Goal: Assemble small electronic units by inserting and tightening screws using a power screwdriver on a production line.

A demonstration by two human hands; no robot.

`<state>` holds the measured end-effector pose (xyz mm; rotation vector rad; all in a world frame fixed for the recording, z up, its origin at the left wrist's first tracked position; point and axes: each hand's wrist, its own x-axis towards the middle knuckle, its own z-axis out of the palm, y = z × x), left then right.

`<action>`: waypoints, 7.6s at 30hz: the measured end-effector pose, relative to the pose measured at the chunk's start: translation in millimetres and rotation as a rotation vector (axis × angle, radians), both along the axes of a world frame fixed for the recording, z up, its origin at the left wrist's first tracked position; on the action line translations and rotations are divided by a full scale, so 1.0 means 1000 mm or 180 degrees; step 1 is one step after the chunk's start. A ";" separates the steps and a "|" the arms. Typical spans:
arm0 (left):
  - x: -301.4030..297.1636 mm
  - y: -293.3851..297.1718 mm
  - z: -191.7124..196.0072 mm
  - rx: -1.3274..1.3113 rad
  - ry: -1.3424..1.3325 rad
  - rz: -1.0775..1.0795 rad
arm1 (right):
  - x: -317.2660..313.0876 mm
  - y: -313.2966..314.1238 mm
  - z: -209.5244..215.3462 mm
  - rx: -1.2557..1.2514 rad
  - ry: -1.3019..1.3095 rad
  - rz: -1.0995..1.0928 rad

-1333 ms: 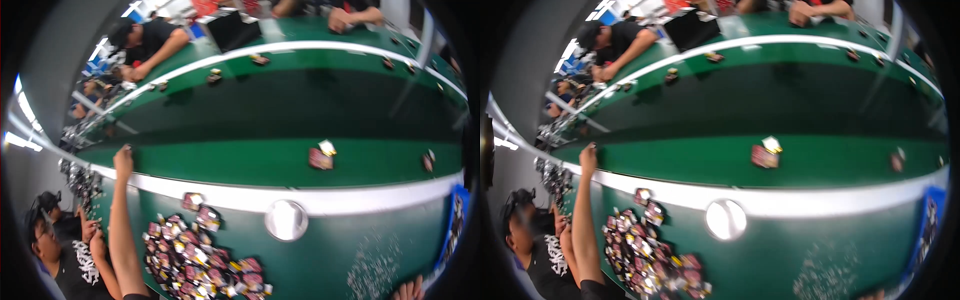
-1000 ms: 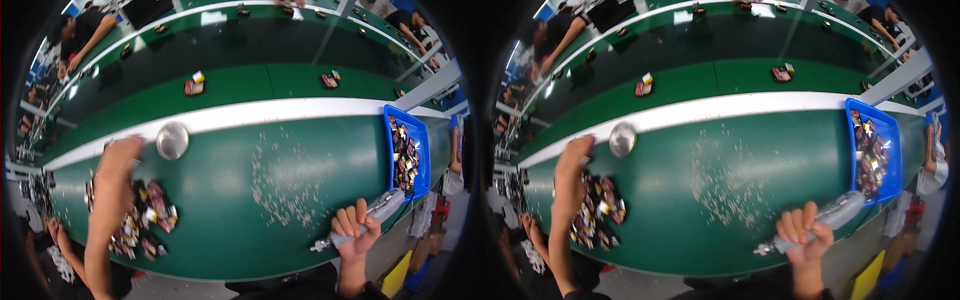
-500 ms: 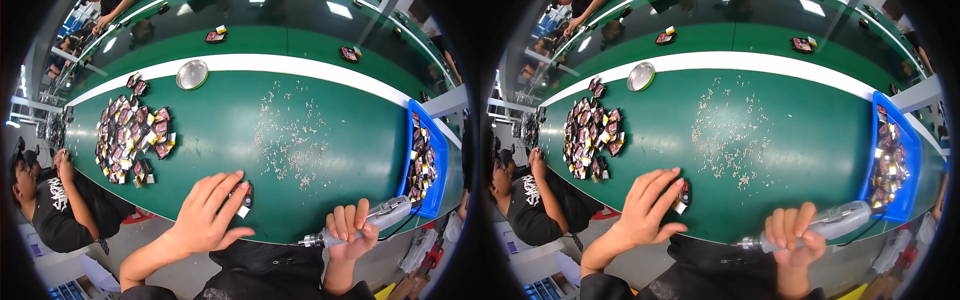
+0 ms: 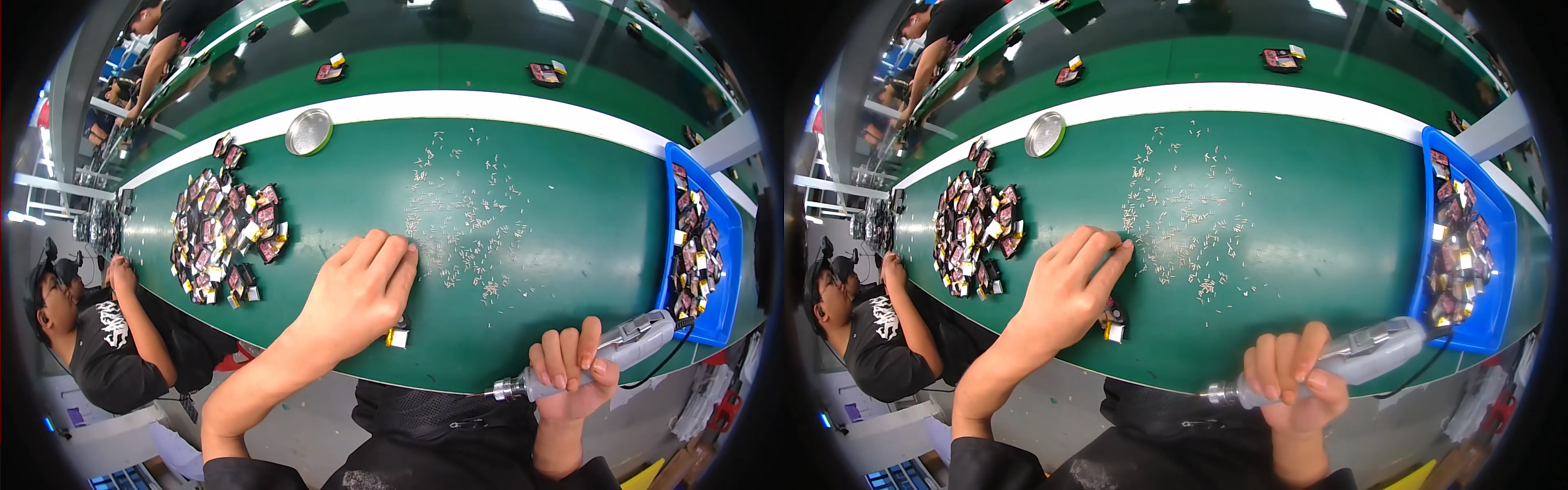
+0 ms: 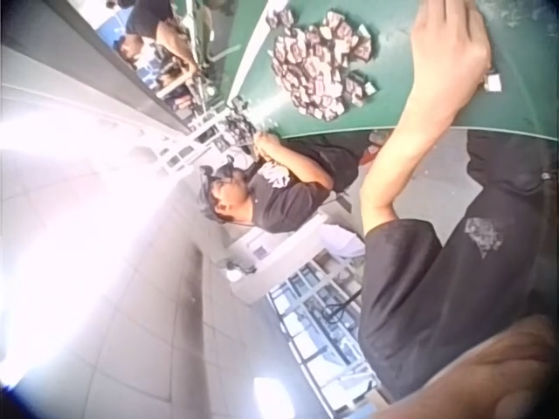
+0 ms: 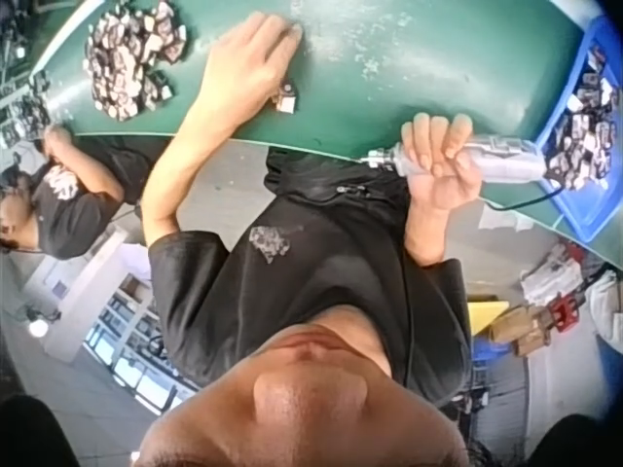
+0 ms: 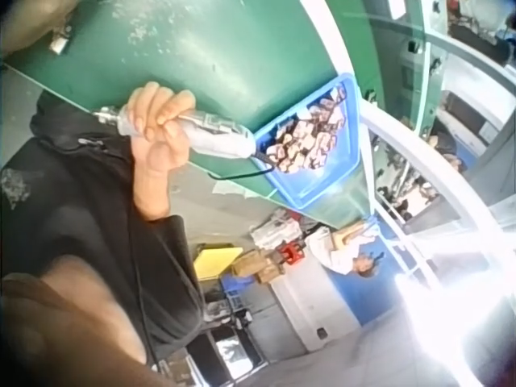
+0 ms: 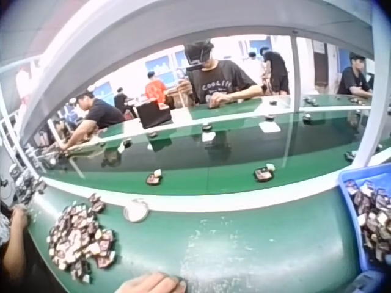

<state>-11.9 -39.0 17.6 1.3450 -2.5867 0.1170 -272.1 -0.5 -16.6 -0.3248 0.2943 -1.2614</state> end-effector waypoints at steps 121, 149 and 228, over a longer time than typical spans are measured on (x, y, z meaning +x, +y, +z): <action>-0.016 0.092 -0.002 0.0473 0.0395 -0.0310 | 0.039 0.031 0.037 -0.0375 0.0809 0.0428; -0.010 0.091 -0.027 0.0014 0.0751 -0.0373 | 0.068 -0.021 0.046 -0.1333 0.1852 0.0400; 0.023 -0.066 -0.010 0.0178 0.1352 0.0370 | 0.009 -0.002 0.009 0.0203 0.0412 -0.0111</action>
